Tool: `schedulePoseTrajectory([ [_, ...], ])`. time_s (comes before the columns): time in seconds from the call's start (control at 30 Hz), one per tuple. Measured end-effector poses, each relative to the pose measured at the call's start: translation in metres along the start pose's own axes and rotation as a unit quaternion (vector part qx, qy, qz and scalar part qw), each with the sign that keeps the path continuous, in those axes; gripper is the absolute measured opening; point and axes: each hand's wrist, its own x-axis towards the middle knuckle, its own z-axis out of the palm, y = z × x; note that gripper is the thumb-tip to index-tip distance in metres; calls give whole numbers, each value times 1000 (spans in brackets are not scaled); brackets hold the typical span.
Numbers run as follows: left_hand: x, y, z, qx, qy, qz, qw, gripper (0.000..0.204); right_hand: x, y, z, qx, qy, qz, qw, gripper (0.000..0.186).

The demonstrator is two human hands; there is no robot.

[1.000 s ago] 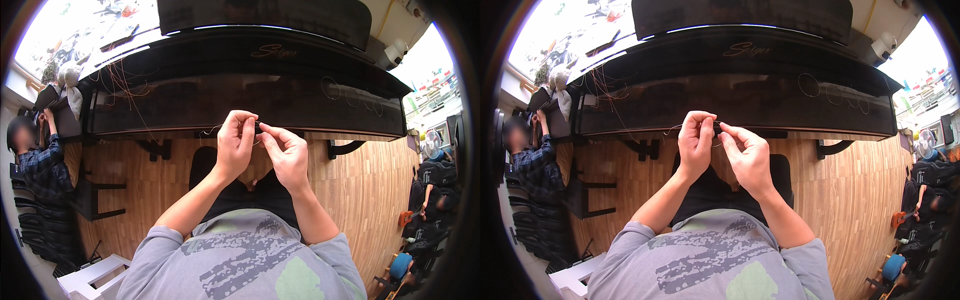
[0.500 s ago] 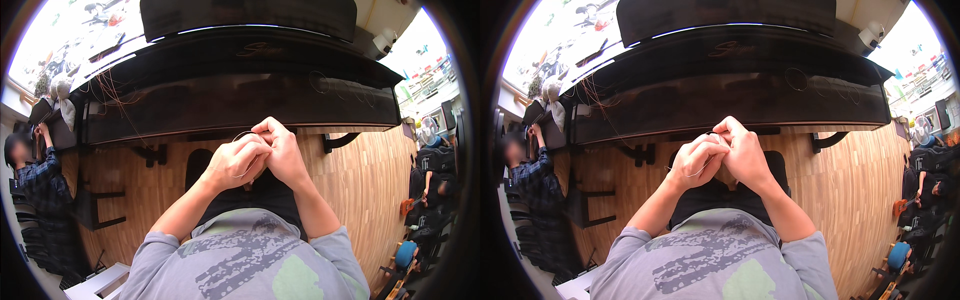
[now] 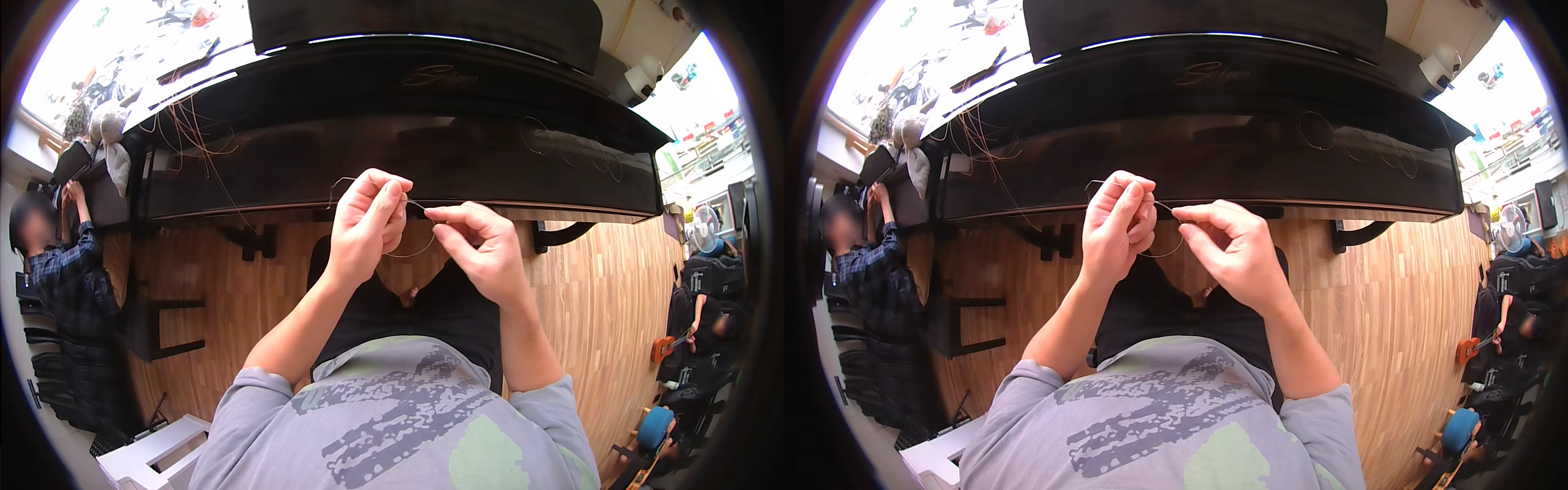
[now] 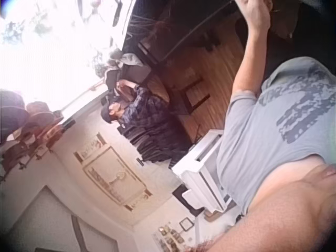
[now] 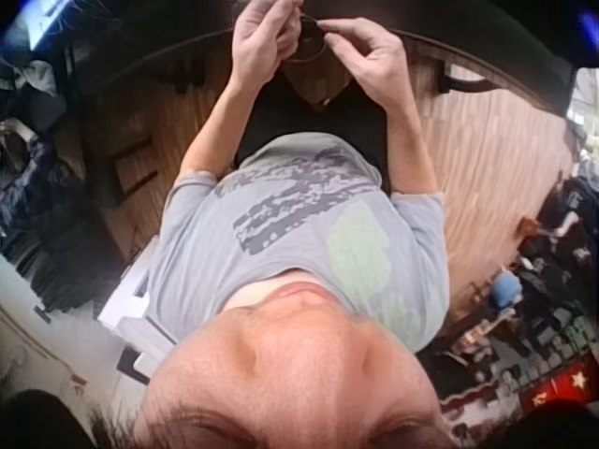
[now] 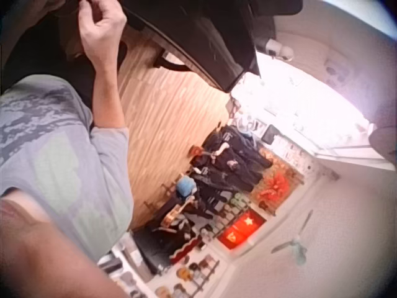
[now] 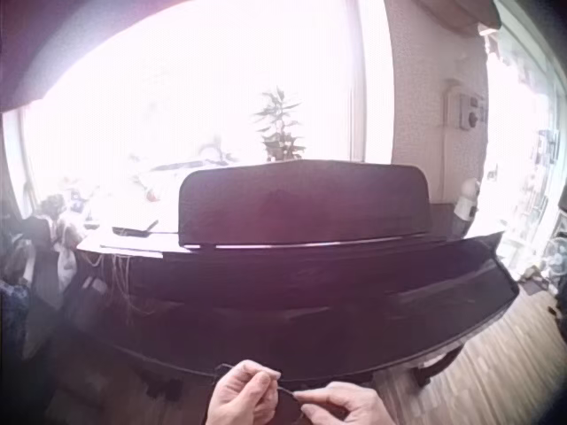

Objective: The person holds a thin metal wire and repeatedly bends it into a circular loop, then straightens it and repeats the process. The hands manipulate the wire by hand without using tools, forming and releasing loops in a continuous cycle.

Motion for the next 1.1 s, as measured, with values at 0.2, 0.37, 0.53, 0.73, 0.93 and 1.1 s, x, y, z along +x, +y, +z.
schedulePoseTrajectory([
  [0.2,-1,1,0,-30,-8,-45,999,13,6,7,-15,204,-121,103,966,23],
  [0.37,-3,1,1,108,-10,20,994,11,8,12,-17,198,-108,126,966,24],
  [0.53,-9,-1,3,333,6,114,936,7,10,7,-22,251,-126,168,945,34],
  [0.73,-13,-2,18,349,-11,151,925,3,9,7,-6,222,-115,195,948,29],
  [0.93,-18,-6,20,463,-73,244,849,9,3,3,9,109,-17,116,987,10],
  [1.1,-23,-8,26,484,-114,293,817,16,1,2,17,-5,96,42,994,8],
])
